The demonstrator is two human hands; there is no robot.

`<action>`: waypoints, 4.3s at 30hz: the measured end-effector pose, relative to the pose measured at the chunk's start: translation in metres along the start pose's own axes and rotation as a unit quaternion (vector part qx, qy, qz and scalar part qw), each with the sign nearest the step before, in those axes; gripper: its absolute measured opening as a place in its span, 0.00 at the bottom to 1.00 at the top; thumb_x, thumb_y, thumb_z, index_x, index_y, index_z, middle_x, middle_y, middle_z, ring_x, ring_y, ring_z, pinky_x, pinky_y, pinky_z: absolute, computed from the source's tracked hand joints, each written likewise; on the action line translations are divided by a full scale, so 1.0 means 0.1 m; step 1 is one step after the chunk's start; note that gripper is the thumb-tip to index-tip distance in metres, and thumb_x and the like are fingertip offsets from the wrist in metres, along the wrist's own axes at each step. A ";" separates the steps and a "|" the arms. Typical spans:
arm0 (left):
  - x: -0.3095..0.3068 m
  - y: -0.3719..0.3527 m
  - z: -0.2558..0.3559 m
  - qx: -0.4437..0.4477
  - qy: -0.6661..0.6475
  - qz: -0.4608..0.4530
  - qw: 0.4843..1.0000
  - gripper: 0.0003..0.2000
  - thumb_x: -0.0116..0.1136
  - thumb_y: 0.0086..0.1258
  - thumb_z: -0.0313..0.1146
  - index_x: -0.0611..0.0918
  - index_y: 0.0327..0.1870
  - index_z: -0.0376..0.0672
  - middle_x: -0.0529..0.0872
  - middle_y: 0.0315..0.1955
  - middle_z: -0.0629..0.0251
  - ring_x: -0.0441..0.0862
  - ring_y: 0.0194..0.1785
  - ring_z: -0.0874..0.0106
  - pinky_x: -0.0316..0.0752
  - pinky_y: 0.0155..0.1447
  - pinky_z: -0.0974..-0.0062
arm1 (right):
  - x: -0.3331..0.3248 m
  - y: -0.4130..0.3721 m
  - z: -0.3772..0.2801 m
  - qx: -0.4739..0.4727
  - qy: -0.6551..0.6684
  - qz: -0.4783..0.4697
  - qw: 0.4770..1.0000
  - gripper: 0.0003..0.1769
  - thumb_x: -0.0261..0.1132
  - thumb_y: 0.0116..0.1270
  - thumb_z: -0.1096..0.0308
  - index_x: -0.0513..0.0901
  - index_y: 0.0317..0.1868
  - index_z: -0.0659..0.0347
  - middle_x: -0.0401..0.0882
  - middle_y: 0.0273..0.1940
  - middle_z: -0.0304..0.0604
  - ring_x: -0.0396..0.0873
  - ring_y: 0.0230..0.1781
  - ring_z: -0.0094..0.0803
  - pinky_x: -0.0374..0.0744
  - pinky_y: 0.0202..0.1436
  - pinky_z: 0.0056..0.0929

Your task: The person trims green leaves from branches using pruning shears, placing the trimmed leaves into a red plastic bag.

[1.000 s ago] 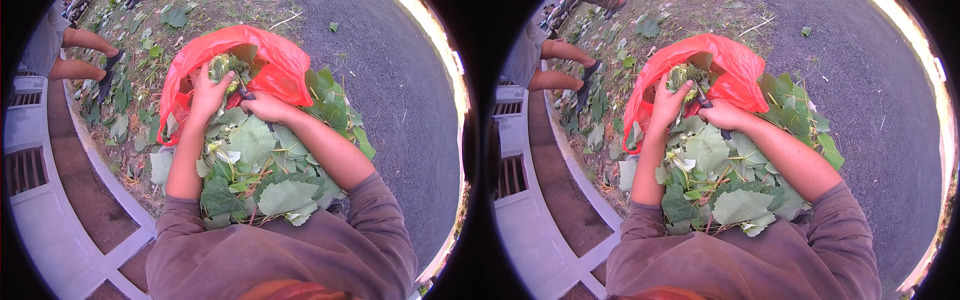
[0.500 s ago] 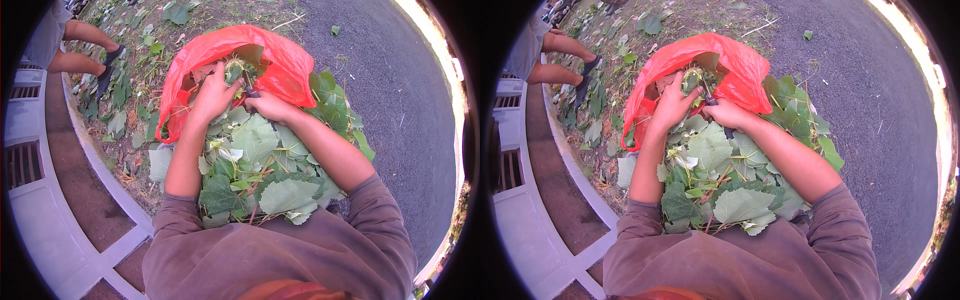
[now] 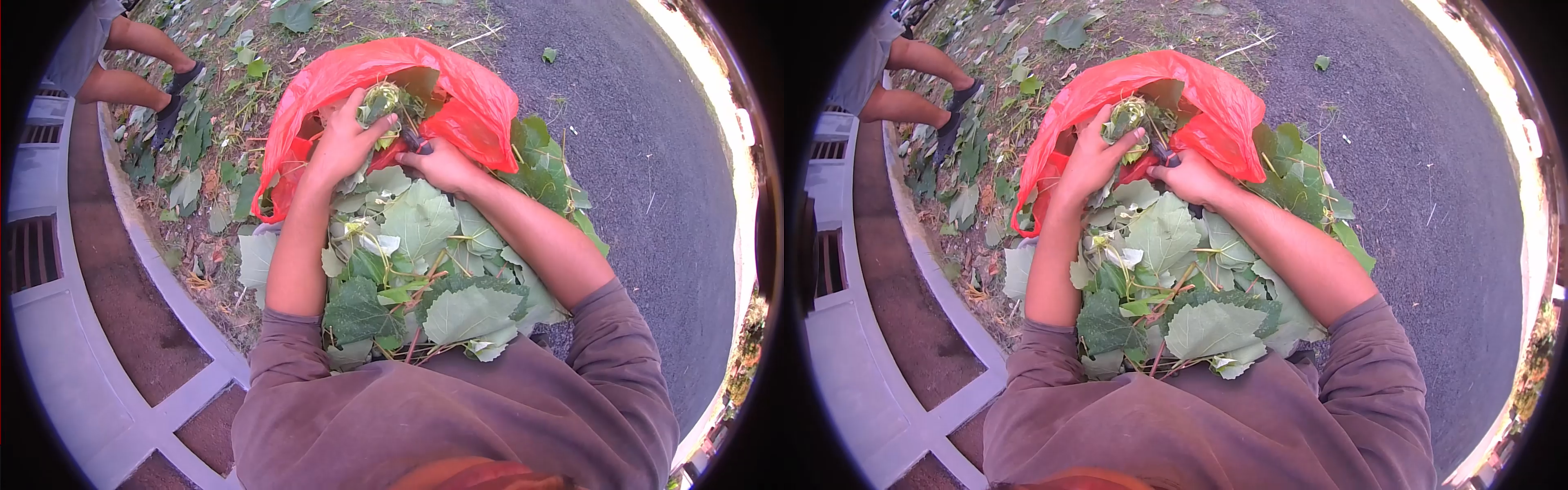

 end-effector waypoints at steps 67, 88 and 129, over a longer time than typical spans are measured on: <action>-0.33 -0.12 -0.47 -0.190 -0.182 -0.154 0.952 0.25 0.72 0.73 0.43 0.81 0.67 0.44 0.86 0.47 0.75 0.81 0.43 0.82 0.77 0.45 0.79 | 0.33 0.30 -0.08 0.025 -0.005 -0.080 0.996 0.19 0.65 0.72 0.54 0.86 0.46 0.65 0.83 0.37 0.37 0.78 0.37 0.26 0.75 0.43 0.29; -0.43 -0.04 -0.47 -0.061 -0.191 -0.077 0.977 0.30 0.71 0.74 0.40 0.76 0.73 0.39 0.84 0.64 0.66 0.80 0.64 0.75 0.73 0.70 0.73 | 0.25 0.32 -0.25 -0.031 -0.112 -0.016 0.993 0.18 0.73 0.71 0.52 0.88 0.40 0.60 0.80 0.27 0.31 0.76 0.28 0.22 0.74 0.35 0.28; -0.63 -0.05 -0.61 -0.143 -0.159 -0.043 0.976 0.30 0.72 0.71 0.44 0.79 0.70 0.39 0.87 0.60 0.64 0.81 0.62 0.74 0.72 0.69 0.72 | 0.25 0.14 -0.16 0.021 -0.118 -0.094 0.988 0.27 0.61 0.73 0.54 0.82 0.63 0.65 0.84 0.48 0.39 0.78 0.47 0.27 0.74 0.54 0.28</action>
Point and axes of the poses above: each hand's wrist, its own y-axis towards the middle knuckle, its own x-axis out of the palm, z = x × y, the point moved 8 cm from there along y, towards the middle knuckle
